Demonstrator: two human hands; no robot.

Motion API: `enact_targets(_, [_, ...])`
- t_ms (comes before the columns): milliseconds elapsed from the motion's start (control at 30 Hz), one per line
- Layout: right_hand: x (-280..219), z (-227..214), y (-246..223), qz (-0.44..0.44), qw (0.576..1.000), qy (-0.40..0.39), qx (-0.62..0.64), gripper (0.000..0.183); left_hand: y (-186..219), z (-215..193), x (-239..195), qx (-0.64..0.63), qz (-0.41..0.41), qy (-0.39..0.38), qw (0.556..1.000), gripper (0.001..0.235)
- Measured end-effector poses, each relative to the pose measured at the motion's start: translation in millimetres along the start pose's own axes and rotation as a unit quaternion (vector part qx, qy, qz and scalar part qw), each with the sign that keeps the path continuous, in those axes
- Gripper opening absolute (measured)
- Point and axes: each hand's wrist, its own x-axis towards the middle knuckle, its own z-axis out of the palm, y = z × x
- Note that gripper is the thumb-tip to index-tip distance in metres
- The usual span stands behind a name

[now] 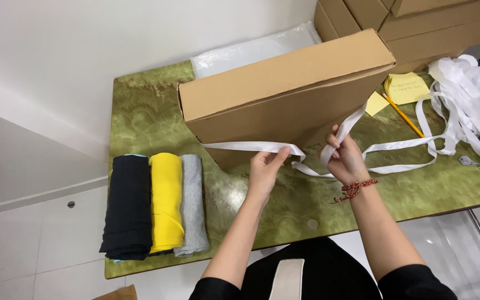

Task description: The person takes a black garment from a clothing rack, folds it on a table, and places it into a clear plastic bag. They then put the bagged garment into a cardboard box, close the box, and tie it with a white ribbon.

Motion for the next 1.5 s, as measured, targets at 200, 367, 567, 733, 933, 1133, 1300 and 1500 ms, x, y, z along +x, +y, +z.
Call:
enact_targets(200, [3.8, 25.7, 22.0, -0.110, 0.970, 0.164, -0.139, 0.015, 5.3, 6.1, -1.4, 0.013, 0.022, -0.080, 0.996, 0.025])
enact_targets(367, [-20.6, 85.5, 43.8, -0.171, 0.913, 0.219, -0.300, 0.017, -1.3, 12.5, 7.7, 0.050, 0.089, -0.145, 0.984, 0.049])
enact_targets(567, [-22.7, 69.7, 70.8, -0.141, 0.921, 0.197, -0.306, 0.017, -13.0, 19.5, 32.7, 0.203, 0.044, -0.159, 0.965, 0.058])
enact_targets(733, [-38.3, 81.4, 70.1, -0.090, 0.931, 0.190, -0.297, 0.019, -14.0, 20.6, 56.7, 0.346, 0.024, -0.172, 0.922, 0.051])
enact_targets(933, [-49.6, 94.3, 65.2, -0.026, 0.942, 0.180, -0.282, 0.022, -19.4, 18.8, 68.3, 0.320, -0.047, -0.169, 0.931, 0.051])
enact_targets(1133, [-35.4, 46.3, 24.6, 0.064, 0.969, 0.148, -0.188, 0.046, -19.3, 13.1, 62.2, 0.282, -0.012, -0.167, 0.945, 0.048])
enact_targets(1300, [-46.7, 89.1, -18.7, 0.138, 0.943, 0.129, -0.274, 0.046, -10.1, 7.6, 52.3, 0.209, -0.076, -0.184, 0.957, 0.044])
enact_targets(1500, [-39.9, 74.2, -35.9, 0.101, 0.896, 0.073, -0.426, 0.014, -7.7, -15.8, 42.7, 0.100, -0.149, -0.175, 0.968, 0.036])
